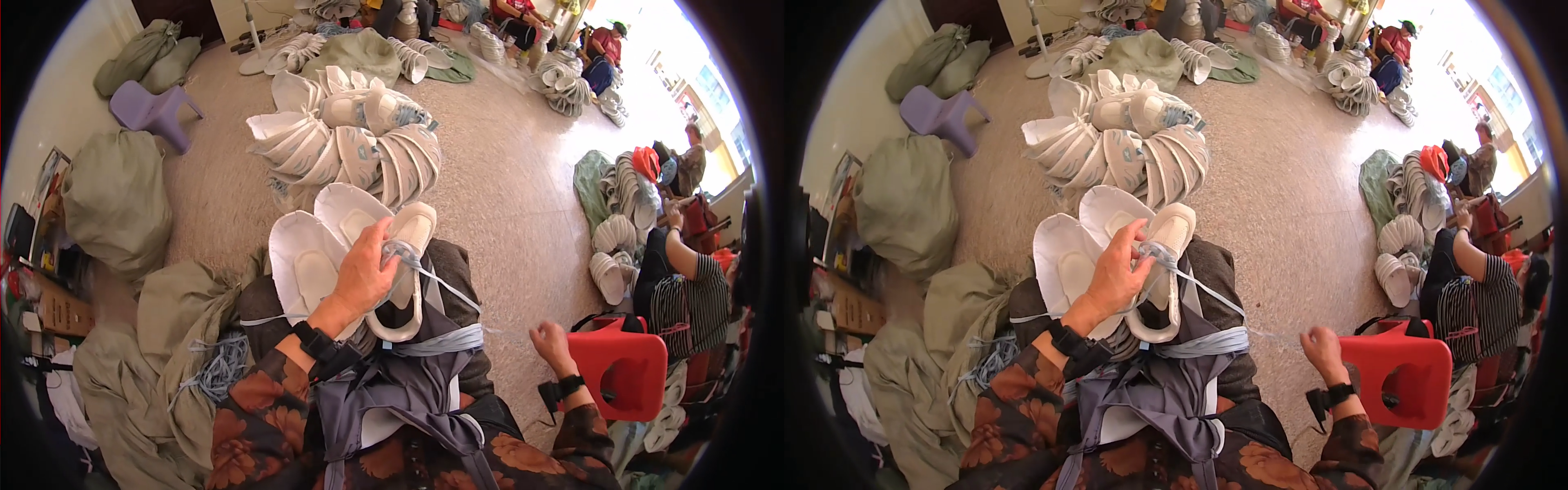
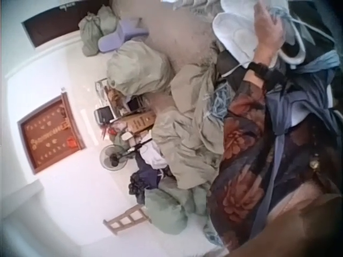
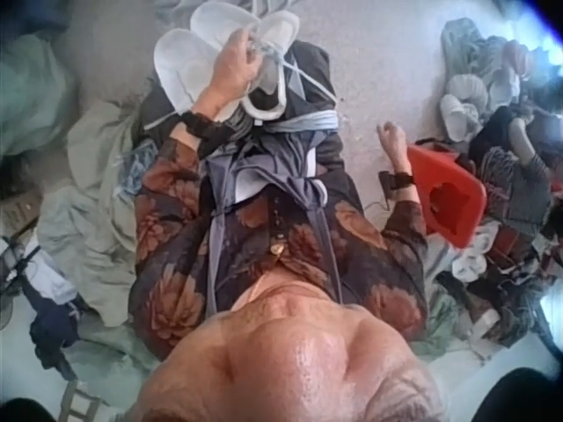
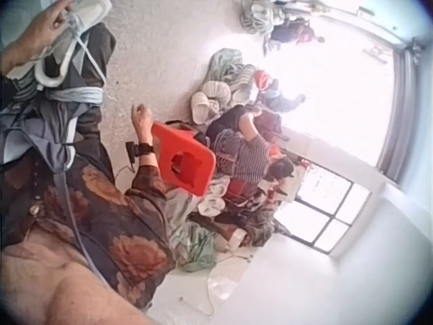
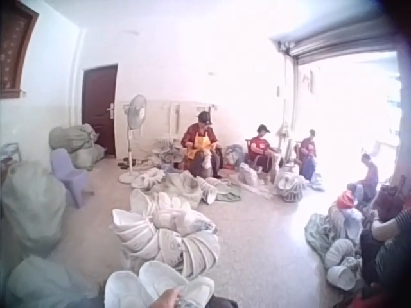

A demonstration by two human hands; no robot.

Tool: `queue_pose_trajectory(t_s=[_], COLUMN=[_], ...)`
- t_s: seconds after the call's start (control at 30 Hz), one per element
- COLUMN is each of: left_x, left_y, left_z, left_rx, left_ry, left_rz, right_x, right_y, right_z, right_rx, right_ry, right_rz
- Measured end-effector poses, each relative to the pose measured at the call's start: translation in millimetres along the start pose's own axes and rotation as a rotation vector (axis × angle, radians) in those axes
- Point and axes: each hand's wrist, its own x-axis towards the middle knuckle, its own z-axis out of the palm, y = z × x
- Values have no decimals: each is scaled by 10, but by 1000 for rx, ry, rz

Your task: Lacing a pair of white sneakers while sitting in a workshop.

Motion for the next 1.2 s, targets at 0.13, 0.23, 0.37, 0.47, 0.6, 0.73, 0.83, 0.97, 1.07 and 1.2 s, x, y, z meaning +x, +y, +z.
queue_pose_trajectory(t_s=[0.13,0.23,0.37,0.47,0.6,0.73,0.83,0.97,1.07,1.2], left_x=[140,132,80,51,62,-5,-5,107,195,304], left_y=[64,135,122,167,69,27,46,210,235,178], left_z=[-182,-212,-247,-198,-83,-4,-84,-116,-195,-251], left_rx=[155,253,237,397,458,263,123,105,191,277], left_ry=[-271,-452,-467,-295,-180,-154,-183,-231,-444,-564], left_rz=[203,309,410,354,206,4,208,302,206,190], right_x=[484,671,771,798,774,723,712,698,690,688], right_y=[-1382,-2059,-2567,-2702,-2682,-2578,-2552,-2536,-2539,-2544], right_z=[-339,-438,-329,-265,-240,-254,-291,-316,-334,-311], right_rx=[379,431,361,359,485,470,475,456,461,480], right_ry=[96,267,216,185,131,130,120,102,80,105], right_rz=[-256,-570,-679,-709,-714,-753,-764,-771,-766,-770])
